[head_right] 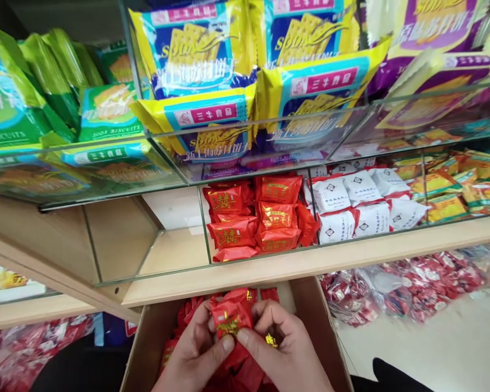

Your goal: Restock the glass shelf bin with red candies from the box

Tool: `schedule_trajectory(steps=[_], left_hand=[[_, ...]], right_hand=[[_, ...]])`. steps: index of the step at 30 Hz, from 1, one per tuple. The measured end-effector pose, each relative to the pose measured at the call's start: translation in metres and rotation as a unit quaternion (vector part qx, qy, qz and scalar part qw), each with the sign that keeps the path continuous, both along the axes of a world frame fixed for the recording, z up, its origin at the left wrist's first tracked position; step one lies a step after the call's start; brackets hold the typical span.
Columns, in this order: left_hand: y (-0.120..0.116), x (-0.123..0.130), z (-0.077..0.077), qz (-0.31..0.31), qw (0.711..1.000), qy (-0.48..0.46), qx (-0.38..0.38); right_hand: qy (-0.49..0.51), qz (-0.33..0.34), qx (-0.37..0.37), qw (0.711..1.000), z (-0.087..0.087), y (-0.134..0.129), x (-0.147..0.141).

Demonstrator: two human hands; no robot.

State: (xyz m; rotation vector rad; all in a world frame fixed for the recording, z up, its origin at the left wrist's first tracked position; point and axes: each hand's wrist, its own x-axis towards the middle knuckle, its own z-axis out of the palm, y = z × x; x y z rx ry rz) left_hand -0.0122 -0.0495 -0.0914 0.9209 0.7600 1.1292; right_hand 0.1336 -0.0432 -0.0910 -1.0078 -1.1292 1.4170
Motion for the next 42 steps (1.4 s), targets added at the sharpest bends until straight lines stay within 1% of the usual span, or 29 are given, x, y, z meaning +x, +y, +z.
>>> schedule_trajectory(steps=[1,3,4,6,7,9,11,13,14,15,16,17,18,20,21,22,23,25,28,31,33,34,35,36,38,39,40,41,42], left_hand=[[0.0,-0.002,-0.001,-0.013,0.999,0.034,0.011],[0.0,-0.008,-0.001,-0.024,0.988,0.136,0.065],[0.001,-0.011,0.0,-0.024,0.976,0.192,0.099],[0.002,-0.016,0.008,-0.018,0.948,0.279,0.15],[0.003,-0.017,0.013,-0.014,0.938,0.307,0.159],[0.006,-0.017,0.025,0.003,0.929,0.333,0.159],[0.009,-0.016,0.035,0.02,0.922,0.347,0.17],[0.013,-0.015,0.041,0.042,0.907,0.365,0.205],[0.016,-0.016,0.043,0.06,0.891,0.38,0.24],[0.02,-0.017,0.045,0.082,0.866,0.401,0.287],[0.024,-0.019,0.047,0.108,0.83,0.426,0.344],[0.03,-0.022,0.049,0.133,0.783,0.455,0.404],[0.036,-0.024,0.052,0.151,0.729,0.484,0.46],[0.049,-0.028,0.059,0.165,0.624,0.54,0.54],[0.056,-0.028,0.064,0.163,0.583,0.565,0.561],[0.063,-0.028,0.069,0.156,0.551,0.588,0.571],[0.07,-0.026,0.074,0.148,0.529,0.61,0.571],[0.082,-0.022,0.081,0.138,0.503,0.647,0.557],[0.093,-0.013,0.083,0.149,0.485,0.681,0.529],[0.097,-0.009,0.079,0.163,0.476,0.695,0.513],[0.096,-0.009,0.076,0.163,0.474,0.699,0.511],[0.096,-0.009,0.076,0.162,0.473,0.7,0.51],[0.095,-0.009,0.076,0.161,0.473,0.7,0.51],[0.095,-0.009,0.076,0.159,0.474,0.701,0.509],[0.094,-0.009,0.076,0.159,0.477,0.701,0.506],[0.094,-0.009,0.077,0.159,0.48,0.7,0.504],[0.094,-0.009,0.077,0.158,0.483,0.699,0.503],[0.093,-0.009,0.076,0.158,0.485,0.699,0.502],[0.094,-0.008,0.076,0.159,0.486,0.698,0.502]], right_hand=[[-0.009,-0.009,0.001,1.0,0.0,-0.001,0.0],[-0.034,-0.032,0.007,0.999,0.0,-0.003,0.002],[-0.049,-0.028,0.013,0.998,0.001,-0.003,0.004],[-0.069,0.003,0.023,0.997,0.002,-0.002,0.008],[-0.07,0.02,0.022,0.997,0.003,-0.002,0.01],[-0.048,0.036,0.008,0.998,0.007,-0.001,0.011],[-0.013,0.023,-0.007,1.0,0.011,0.0,0.011],[0.019,-0.005,-0.01,1.0,0.013,0.001,0.011],[0.039,-0.023,-0.009,0.999,0.013,0.002,0.011],[0.061,-0.043,-0.009,0.997,0.013,0.003,0.013],[0.081,-0.062,-0.007,0.995,0.012,0.005,0.015],[0.098,-0.078,-0.002,0.992,0.012,0.007,0.019],[0.109,-0.092,0.008,0.99,0.013,0.009,0.022],[0.116,-0.12,0.029,0.986,0.021,0.017,0.029],[0.114,-0.134,0.036,0.984,0.027,0.022,0.031],[0.11,-0.143,0.04,0.983,0.035,0.028,0.031],[0.103,-0.148,0.044,0.983,0.045,0.034,0.03],[0.093,-0.143,0.056,0.984,0.065,0.05,0.025],[0.107,-0.126,0.088,0.982,0.09,0.075,0.009],[0.118,-0.133,0.121,0.977,0.103,0.1,-0.006],[0.051,-0.164,0.175,0.969,0.105,0.114,-0.013],[-0.015,-0.193,0.214,0.958,0.104,0.12,-0.015],[-0.101,-0.228,0.254,0.934,0.103,0.124,-0.016],[-0.198,-0.265,0.294,0.897,0.102,0.126,-0.017],[-0.385,-0.316,0.354,0.792,0.1,0.124,-0.016],[-0.457,-0.324,0.375,0.738,0.099,0.12,-0.016],[-0.513,-0.319,0.394,0.693,0.098,0.115,-0.016],[-0.551,-0.311,0.411,0.656,0.097,0.108,-0.016],[-0.575,-0.303,0.425,0.63,0.096,0.101,-0.017]])
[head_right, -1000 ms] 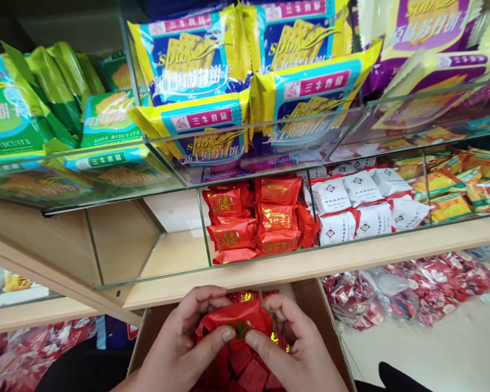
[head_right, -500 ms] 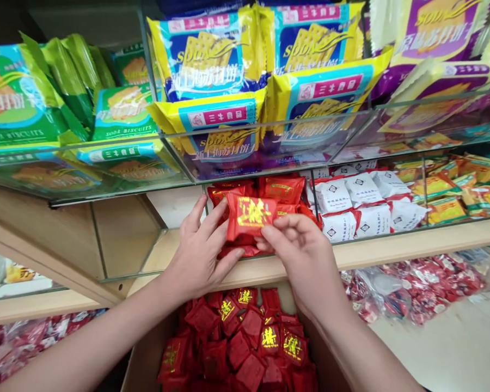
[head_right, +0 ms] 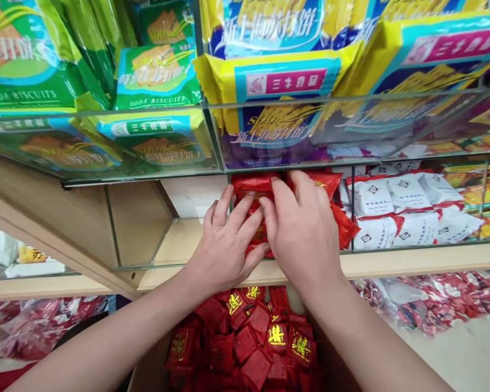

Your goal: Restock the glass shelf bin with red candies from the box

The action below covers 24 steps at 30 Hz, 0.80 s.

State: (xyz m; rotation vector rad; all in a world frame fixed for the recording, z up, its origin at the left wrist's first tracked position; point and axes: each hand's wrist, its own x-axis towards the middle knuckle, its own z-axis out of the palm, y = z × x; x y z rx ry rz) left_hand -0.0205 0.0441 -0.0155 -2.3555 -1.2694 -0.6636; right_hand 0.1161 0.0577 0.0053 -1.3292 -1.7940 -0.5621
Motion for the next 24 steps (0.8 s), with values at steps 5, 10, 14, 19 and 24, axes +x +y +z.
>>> schedule_trajectory(steps=[5,10,14,19,24], left_hand=[[0.002,0.0,-0.005,-0.017,1.0,-0.013,0.003],[0.004,-0.001,-0.007,-0.018,1.0,-0.016,0.012],[0.004,-0.001,-0.005,-0.017,1.0,0.004,0.015],[0.002,0.001,-0.001,0.004,1.0,0.014,0.008],[0.001,0.001,-0.002,0.006,1.0,0.017,0.005]], right_hand=[[-0.099,0.055,-0.002,0.994,-0.007,-0.024,-0.009],[-0.101,0.056,-0.058,0.992,-0.002,-0.007,-0.014],[-0.113,0.021,-0.12,0.986,0.018,0.016,-0.018],[-0.14,0.057,-0.244,0.958,0.044,0.023,-0.022],[-0.138,0.072,-0.243,0.957,0.043,0.027,-0.018]])
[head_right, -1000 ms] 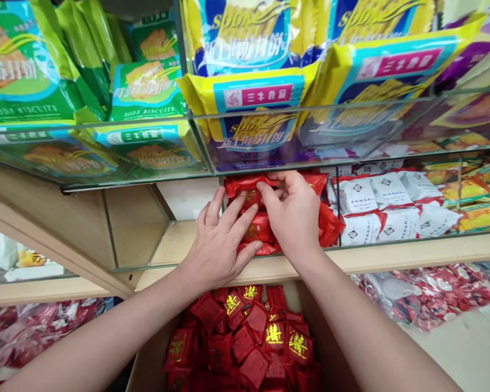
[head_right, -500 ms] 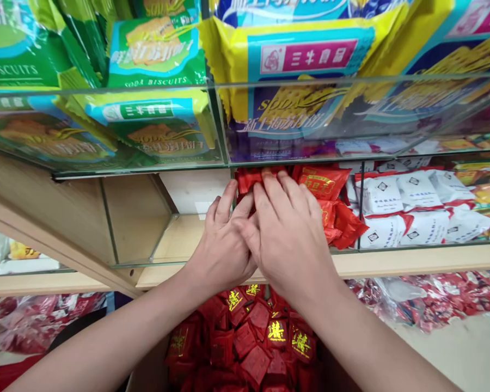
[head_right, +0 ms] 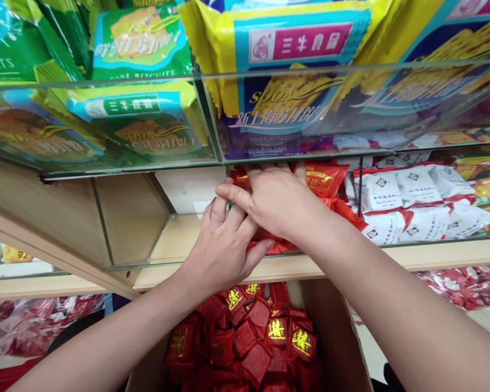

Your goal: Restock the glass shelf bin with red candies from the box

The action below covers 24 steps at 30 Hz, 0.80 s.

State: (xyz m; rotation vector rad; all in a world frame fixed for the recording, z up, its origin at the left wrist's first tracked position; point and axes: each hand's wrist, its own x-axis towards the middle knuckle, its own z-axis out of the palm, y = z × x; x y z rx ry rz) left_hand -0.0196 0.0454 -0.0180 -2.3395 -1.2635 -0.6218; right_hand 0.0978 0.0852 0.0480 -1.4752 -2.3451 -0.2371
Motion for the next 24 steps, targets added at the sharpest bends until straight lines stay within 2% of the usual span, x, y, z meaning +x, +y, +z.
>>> schedule_trajectory(steps=[3,5,7,9,11,12,14,16,18,20,22,24], left_hand=[[0.001,-0.001,-0.002,-0.005,1.0,-0.004,0.002],[0.002,-0.002,-0.002,-0.012,1.0,-0.009,0.007],[0.002,-0.004,-0.002,-0.023,1.0,-0.012,0.006],[0.002,-0.005,0.0,-0.035,0.999,-0.016,0.002],[0.002,-0.007,0.0,-0.053,0.998,-0.029,0.008],[0.002,-0.008,0.0,-0.062,0.997,-0.037,0.014],[0.003,-0.009,-0.001,-0.08,0.995,-0.054,0.027],[0.004,-0.01,-0.004,-0.092,0.993,-0.07,0.036],[0.007,-0.01,-0.006,-0.099,0.989,-0.094,0.047],[0.009,-0.011,-0.006,-0.104,0.984,-0.128,0.062],[0.009,-0.013,-0.004,-0.119,0.976,-0.165,0.081],[0.003,-0.016,-0.003,-0.151,0.963,-0.199,0.103]], right_hand=[[0.028,0.023,0.046,0.998,-0.007,-0.012,0.008],[0.068,0.068,0.105,0.99,-0.015,-0.032,0.017],[0.122,0.131,0.143,0.973,-0.029,-0.059,0.027],[0.175,0.189,0.133,0.957,-0.053,-0.083,0.037],[0.205,0.232,0.055,0.949,-0.087,-0.098,0.043],[0.208,0.231,-0.005,0.95,-0.108,-0.101,0.045],[0.155,0.167,-0.18,0.957,-0.156,-0.101,0.047],[0.088,0.086,-0.323,0.939,-0.204,-0.097,0.047],[0.052,0.059,-0.367,0.927,-0.245,-0.094,0.045],[0.027,0.041,-0.381,0.923,-0.275,-0.093,0.041],[0.005,0.013,-0.378,0.926,-0.292,-0.092,0.037],[-0.021,-0.018,-0.369,0.929,-0.301,-0.092,0.032]])
